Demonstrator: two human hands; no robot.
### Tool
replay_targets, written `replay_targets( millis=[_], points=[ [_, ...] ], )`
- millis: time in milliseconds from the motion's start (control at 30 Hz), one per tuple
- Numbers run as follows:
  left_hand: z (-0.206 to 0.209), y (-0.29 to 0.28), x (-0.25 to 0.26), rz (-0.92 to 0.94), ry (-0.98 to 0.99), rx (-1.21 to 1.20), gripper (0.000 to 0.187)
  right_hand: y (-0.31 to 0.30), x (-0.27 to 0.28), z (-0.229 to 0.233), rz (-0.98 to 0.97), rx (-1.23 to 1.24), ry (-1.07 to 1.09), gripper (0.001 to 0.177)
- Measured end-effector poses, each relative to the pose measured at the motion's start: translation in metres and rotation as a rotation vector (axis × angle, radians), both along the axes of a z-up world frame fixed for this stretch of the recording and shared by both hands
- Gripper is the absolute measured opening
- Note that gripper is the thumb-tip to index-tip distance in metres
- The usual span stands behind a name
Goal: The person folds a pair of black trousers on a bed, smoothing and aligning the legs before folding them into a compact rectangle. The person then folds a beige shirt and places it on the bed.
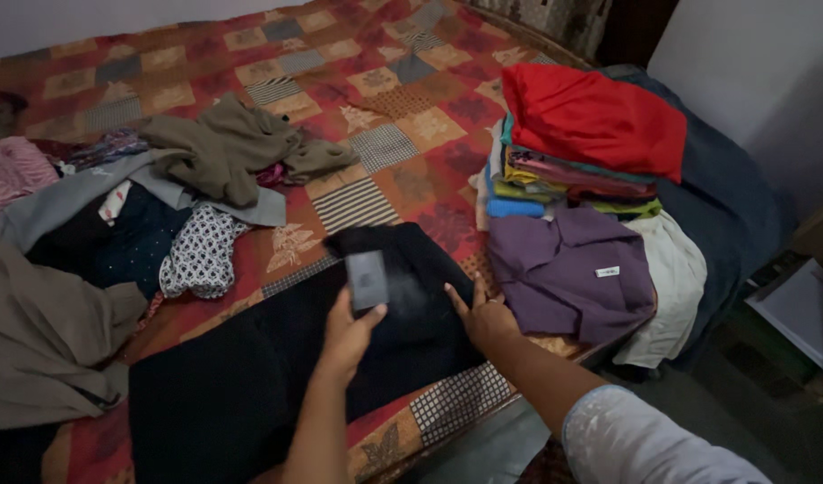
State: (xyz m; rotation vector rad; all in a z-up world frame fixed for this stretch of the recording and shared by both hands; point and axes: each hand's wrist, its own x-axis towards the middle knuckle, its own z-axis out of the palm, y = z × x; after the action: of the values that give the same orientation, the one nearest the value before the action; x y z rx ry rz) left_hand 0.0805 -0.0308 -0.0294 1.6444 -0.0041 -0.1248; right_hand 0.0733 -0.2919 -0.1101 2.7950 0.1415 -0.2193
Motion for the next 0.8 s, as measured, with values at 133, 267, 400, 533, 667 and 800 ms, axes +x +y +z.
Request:
replay_targets(
  millis=[133,267,400,533,667,800],
  points=[
    [-0.001,0.019,-0.023,0.277,0.267,0.055,0.079,0.005,-0.003,0.010,0.021,-0.039,0.051,0.079],
    [0.001,0.001,-0.037,0.455,0.337,0.492,0.085,0.014,-0.018,0.036,-0.092,0.175,0.053,0.076],
    [-0.012,-0.028,-0.045,0.336,-0.311,1.071,0.075,0.014,-0.018,0.067,-0.055,0.466,-0.297,0.062],
    [-0.022,-0.014,-0.039,-0.101,-0.209,1.088,0.079,0.035,-0.019,0.078,0.345,0.678,-0.504,0.055],
    [-0.002,0.046,-0.027,-0.146,0.194,0.844,0.062,0.097,-0.033,0.073,0.323,0.578,0.064,0.060],
    [0.003,0.097,-0.074,-0.023,-0.077,1.318,0.083,0.129,-0.042,0.068,0.170,0.462,0.108,0.065]
  ],
)
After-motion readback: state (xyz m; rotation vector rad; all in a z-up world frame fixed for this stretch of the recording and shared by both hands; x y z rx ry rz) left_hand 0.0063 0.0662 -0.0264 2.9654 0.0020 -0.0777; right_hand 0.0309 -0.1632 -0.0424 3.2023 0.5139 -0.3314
